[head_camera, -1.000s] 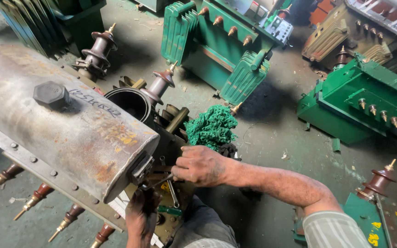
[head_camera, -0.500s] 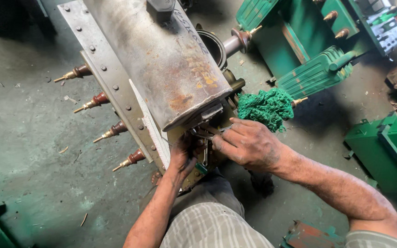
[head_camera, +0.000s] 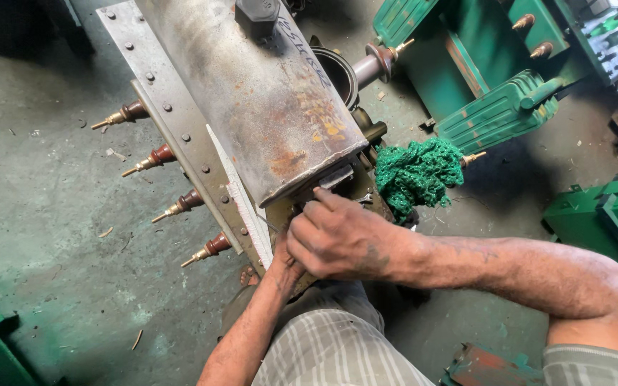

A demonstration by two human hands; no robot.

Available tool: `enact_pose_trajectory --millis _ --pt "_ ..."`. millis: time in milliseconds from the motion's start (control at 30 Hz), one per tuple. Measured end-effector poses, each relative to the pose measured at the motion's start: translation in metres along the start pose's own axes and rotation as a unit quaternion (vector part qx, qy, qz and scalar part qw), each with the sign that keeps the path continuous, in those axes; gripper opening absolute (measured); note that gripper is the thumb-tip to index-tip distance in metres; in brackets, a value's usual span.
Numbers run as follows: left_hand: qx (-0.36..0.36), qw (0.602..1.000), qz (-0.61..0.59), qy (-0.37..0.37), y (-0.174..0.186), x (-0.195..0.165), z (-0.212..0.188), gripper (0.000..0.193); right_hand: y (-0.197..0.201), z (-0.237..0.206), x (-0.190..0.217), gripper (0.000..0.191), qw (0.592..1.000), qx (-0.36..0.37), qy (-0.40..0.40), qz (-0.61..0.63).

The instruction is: The person sits on the workshop floor assembling a transformer tank, using wrenches to tighten bolts on a mounting bracket under the tank. They reposition the tank, fit a metal plate, and finish by fitting a spirit level into a bracket on the tank body.

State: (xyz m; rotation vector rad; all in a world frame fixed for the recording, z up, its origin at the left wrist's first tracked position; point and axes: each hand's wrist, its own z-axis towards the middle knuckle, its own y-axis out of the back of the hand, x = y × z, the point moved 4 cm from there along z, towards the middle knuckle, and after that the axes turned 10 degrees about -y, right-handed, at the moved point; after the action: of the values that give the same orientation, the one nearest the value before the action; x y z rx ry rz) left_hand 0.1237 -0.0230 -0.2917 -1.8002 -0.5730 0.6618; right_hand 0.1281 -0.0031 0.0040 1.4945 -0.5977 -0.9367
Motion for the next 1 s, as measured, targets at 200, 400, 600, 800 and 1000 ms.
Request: enact_pose_trajectory --millis 200,400,600,800,1000 --pt "-0.028 0.998 0.061 0.001 -0.003 -0.001 0.006 0.039 0.014 0.002 -0.015 0.030 0.997 -0.069 -0.017 0.008" --pt "-0.056 0.998 -0.007 0.002 0.004 0.007 0.003 0.047 0.000 -0.019 -0.032 0.023 0.998 -0.057 -0.034 0.004" --pt "-0.076 0.988 0.074 -0.116 0.017 0.004 0.013 0.019 -0.103 -0.116 -0.126 0.016 0.941 -0.195 -0.220 0.168" --pt "-0.131 0.910 0.320 -0.229 0.002 -0.019 0.008 0.005 -0.291 -0.088 -0.084 0.015 0.910 -0.033 -0.348 0.222" --pt "-0.092 0.822 0.509 -0.239 -0.014 -0.036 0.005 0.008 -0.271 -0.069 -0.052 0.049 0.923 -0.129 -0.268 0.242"
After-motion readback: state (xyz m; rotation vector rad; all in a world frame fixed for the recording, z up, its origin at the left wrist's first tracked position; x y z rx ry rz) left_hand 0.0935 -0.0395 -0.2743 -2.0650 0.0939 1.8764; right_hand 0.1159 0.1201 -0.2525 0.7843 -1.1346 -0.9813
